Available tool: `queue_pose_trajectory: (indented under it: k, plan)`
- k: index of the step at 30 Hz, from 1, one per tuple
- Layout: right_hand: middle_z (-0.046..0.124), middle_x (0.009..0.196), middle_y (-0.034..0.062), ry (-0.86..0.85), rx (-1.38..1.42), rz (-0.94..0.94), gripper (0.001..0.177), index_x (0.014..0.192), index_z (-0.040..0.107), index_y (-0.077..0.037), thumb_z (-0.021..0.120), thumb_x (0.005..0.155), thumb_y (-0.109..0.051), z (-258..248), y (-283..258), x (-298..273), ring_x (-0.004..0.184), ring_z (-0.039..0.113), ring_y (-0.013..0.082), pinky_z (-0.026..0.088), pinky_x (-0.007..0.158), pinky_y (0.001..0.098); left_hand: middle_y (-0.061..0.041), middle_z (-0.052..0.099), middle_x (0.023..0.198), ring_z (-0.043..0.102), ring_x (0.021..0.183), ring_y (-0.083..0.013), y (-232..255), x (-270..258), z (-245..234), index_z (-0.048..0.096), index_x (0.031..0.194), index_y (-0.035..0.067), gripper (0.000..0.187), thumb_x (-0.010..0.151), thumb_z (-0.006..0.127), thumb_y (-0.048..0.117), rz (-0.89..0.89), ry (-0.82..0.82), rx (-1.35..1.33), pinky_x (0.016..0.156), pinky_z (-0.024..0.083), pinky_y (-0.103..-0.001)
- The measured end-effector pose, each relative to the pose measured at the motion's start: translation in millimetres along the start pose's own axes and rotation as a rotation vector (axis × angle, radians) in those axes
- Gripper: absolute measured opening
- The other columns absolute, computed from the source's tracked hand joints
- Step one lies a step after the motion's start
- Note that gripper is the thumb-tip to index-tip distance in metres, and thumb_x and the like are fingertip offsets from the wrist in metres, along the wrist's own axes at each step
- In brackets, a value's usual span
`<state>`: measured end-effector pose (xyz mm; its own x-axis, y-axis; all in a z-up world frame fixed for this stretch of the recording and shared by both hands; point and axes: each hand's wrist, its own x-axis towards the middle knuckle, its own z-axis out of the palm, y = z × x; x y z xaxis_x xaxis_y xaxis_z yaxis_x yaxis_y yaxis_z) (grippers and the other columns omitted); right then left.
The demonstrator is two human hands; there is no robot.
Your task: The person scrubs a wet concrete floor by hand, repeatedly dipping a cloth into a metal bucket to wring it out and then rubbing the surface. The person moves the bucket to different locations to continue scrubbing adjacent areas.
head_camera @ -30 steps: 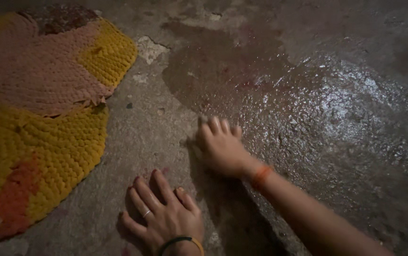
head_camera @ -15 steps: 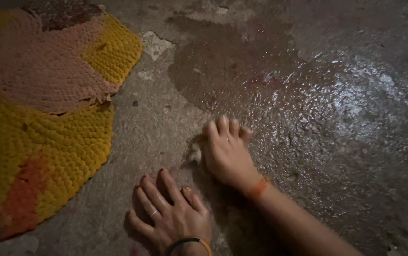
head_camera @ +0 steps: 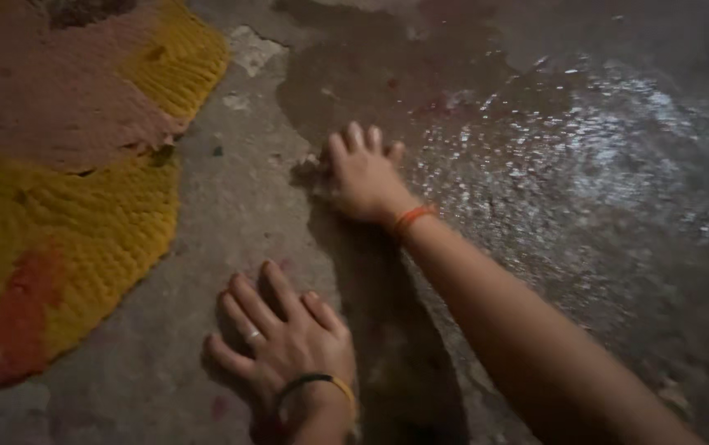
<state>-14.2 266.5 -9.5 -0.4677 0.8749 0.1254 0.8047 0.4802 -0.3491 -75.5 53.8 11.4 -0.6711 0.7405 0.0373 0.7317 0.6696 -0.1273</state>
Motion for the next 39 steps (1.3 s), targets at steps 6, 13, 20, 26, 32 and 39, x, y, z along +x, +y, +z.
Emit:
queue_pose_trajectory:
  k: [6, 13, 20, 26, 32, 39]
  plan:
    - [0.055, 0.126, 0.0117, 0.050, -0.011, -0.206, 0.050, 0.118, 0.056, -0.011, 0.070, 0.081, -0.041, -16.3, -32.4, -91.4, 0.124, 0.046, 0.0342, 0.031, 0.098, 0.0606, -0.010, 0.020, 0.164, 0.013, 0.151, -0.0274, -0.1, 5.6, 12.8, 0.029, 0.156, 0.026, 0.063, 0.097, 0.033, 0.047, 0.003, 0.064, -0.034, 0.112, 0.011, -0.063]
    - [0.058, 0.113, 0.0093, 0.137, 0.036, -0.235, 0.040, 0.108, 0.060, -0.011, 0.070, 0.079, -0.036, -25.6, -38.3, -169.5, 0.111, 0.051, 0.0322, 0.038, 0.087, 0.0495, -0.014, 0.019, 0.164, 0.011, 0.151, -0.0308, -5.7, 7.4, 26.6, 0.029, 0.157, 0.024, 0.064, 0.097, 0.034, 0.048, 0.043, 0.140, -0.111, 0.113, 0.006, -0.062]
    - [0.057, 0.111, 0.0097, 0.098, 0.070, -0.253, 0.040, 0.108, 0.060, -0.011, 0.072, 0.081, -0.038, -43.6, -29.4, -239.4, 0.108, 0.052, 0.0310, 0.040, 0.088, 0.0463, -0.016, 0.021, 0.166, 0.013, 0.152, -0.0327, -9.6, 9.4, 26.0, 0.030, 0.159, 0.021, 0.063, 0.102, 0.036, 0.046, 0.050, 0.146, -0.233, 0.116, 0.006, -0.061]
    - [0.057, 0.111, 0.0095, 0.044, 0.058, -0.239, 0.042, 0.109, 0.061, -0.010, 0.071, 0.080, -0.039, -59.0, -21.8, -286.3, 0.108, 0.053, 0.0302, 0.040, 0.091, 0.0446, -0.006, 0.018, 0.170, 0.012, 0.157, -0.0249, -19.7, 11.4, 32.8, 0.031, 0.159, 0.024, 0.061, 0.103, 0.038, 0.047, 0.185, 0.091, -0.234, 0.121, 0.005, -0.060]
    - [0.058, 0.119, 0.0105, 0.140, 0.033, -0.258, 0.042, 0.116, 0.061, -0.009, 0.068, 0.084, -0.036, -53.2, -6.1, -319.1, 0.114, 0.053, 0.0306, 0.040, 0.094, 0.0441, -0.005, 0.009, 0.169, 0.007, 0.154, -0.0249, -31.3, -8.9, 61.1, 0.020, 0.161, 0.027, 0.069, 0.099, 0.034, 0.054, 0.518, 0.117, -0.158, 0.119, 0.005, -0.053]
    - [0.057, 0.118, 0.0135, 0.049, 0.085, -0.170, 0.045, 0.109, 0.061, -0.008, 0.069, 0.081, -0.043, -61.7, -7.5, -344.9, 0.117, 0.051, 0.0325, 0.039, 0.095, 0.0449, -0.004, 0.010, 0.169, 0.009, 0.153, -0.0233, -39.6, -90.7, 70.7, 0.017, 0.161, 0.027, 0.069, 0.099, 0.029, 0.055, 0.553, 0.177, -0.083, 0.120, 0.007, -0.052]
